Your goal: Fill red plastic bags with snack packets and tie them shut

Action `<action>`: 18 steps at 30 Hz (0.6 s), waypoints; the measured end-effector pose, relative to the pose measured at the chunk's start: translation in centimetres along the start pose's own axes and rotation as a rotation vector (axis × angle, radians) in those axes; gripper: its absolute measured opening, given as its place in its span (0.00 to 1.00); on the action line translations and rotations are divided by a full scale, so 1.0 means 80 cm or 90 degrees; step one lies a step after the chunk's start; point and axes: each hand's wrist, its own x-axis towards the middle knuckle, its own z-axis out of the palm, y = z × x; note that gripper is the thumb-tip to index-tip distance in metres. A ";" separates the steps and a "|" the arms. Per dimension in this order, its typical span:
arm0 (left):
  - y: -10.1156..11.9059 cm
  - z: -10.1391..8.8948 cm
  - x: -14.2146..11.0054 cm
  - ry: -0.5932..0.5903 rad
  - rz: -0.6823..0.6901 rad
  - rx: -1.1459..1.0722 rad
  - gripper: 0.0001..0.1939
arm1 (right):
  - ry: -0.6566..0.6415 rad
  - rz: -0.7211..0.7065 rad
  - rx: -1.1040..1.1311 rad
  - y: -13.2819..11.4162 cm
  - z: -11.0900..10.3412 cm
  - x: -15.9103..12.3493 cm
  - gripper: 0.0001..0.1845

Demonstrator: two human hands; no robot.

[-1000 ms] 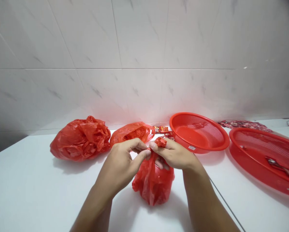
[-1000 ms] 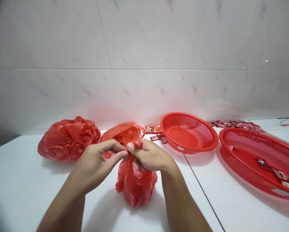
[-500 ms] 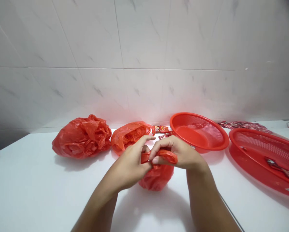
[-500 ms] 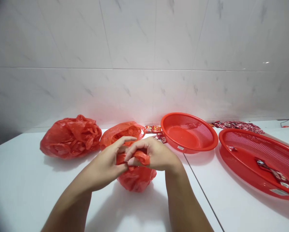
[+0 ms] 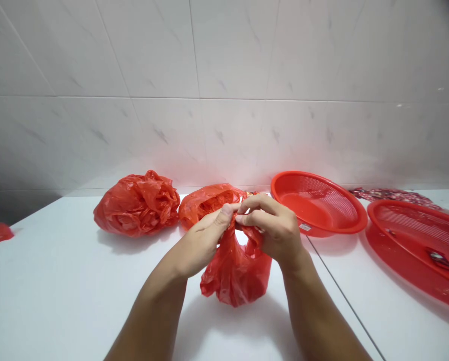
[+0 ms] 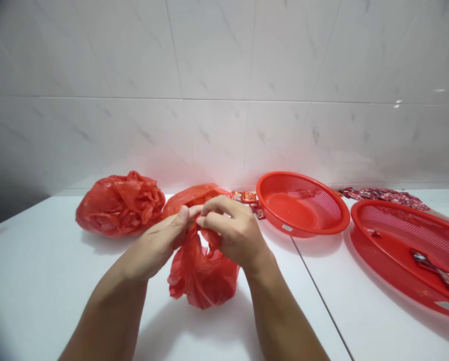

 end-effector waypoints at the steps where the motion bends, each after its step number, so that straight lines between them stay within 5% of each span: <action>1: 0.001 0.001 -0.001 -0.012 -0.005 -0.008 0.21 | 0.010 -0.016 -0.009 -0.001 0.002 -0.001 0.11; 9: 0.016 0.013 -0.015 -0.010 0.035 0.106 0.23 | 0.057 -0.052 -0.010 0.002 0.011 -0.005 0.10; 18: 0.030 0.010 -0.034 0.018 -0.039 0.428 0.20 | -0.088 0.003 0.044 0.007 -0.019 -0.005 0.09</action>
